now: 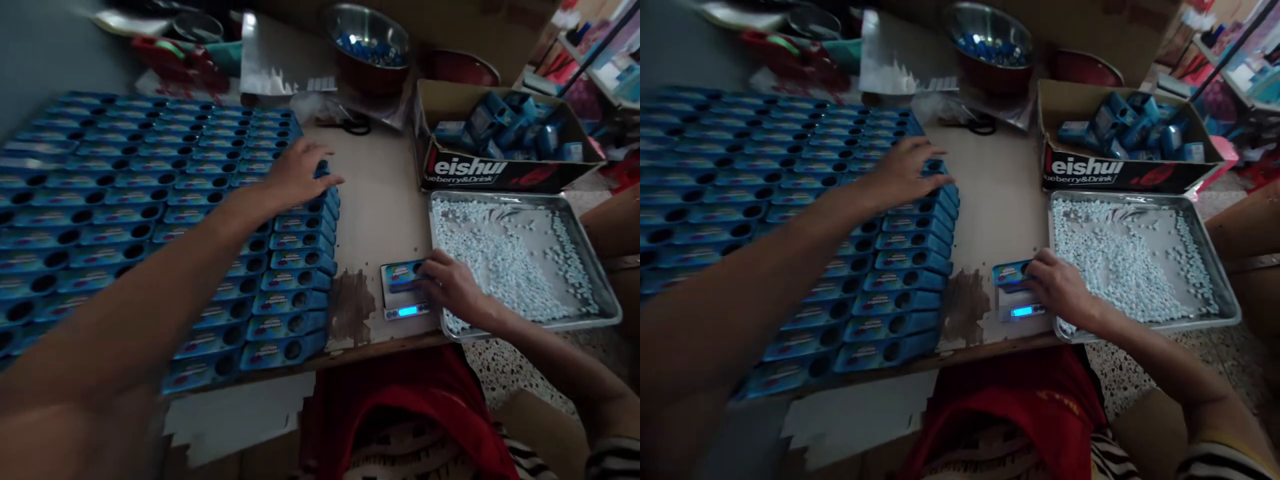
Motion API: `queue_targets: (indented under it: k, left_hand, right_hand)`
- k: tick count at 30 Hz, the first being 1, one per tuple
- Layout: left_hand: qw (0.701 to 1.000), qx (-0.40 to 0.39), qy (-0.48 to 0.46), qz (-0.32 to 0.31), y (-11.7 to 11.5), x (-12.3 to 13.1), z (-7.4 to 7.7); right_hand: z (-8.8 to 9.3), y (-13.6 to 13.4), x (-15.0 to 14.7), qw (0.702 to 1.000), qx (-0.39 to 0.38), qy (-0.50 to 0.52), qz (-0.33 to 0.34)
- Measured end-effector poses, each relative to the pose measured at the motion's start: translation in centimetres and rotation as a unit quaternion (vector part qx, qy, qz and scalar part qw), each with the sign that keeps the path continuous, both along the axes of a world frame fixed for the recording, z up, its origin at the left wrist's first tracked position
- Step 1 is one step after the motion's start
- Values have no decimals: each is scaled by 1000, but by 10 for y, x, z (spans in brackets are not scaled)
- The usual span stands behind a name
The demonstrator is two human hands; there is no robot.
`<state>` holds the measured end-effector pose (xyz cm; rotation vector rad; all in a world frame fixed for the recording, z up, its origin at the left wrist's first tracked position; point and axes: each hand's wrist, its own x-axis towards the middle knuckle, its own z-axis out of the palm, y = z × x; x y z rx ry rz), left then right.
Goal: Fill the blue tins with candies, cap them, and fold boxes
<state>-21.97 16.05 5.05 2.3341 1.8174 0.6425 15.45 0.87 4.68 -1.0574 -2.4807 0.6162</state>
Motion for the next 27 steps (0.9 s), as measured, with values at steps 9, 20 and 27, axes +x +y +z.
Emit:
queue_targets:
  k: [9, 20, 27]
  left_hand:
    - [976, 83, 152, -132, -150, 35, 60]
    - [956, 40, 255, -139, -225, 95, 77]
    - [983, -11, 149, -104, -246, 106, 43]
  right_hand:
    - [-8, 1, 83, 994, 56, -7, -98]
    - [-74, 59, 123, 948, 163, -262, 78]
    - [-55, 49, 134, 966, 94, -228, 76]
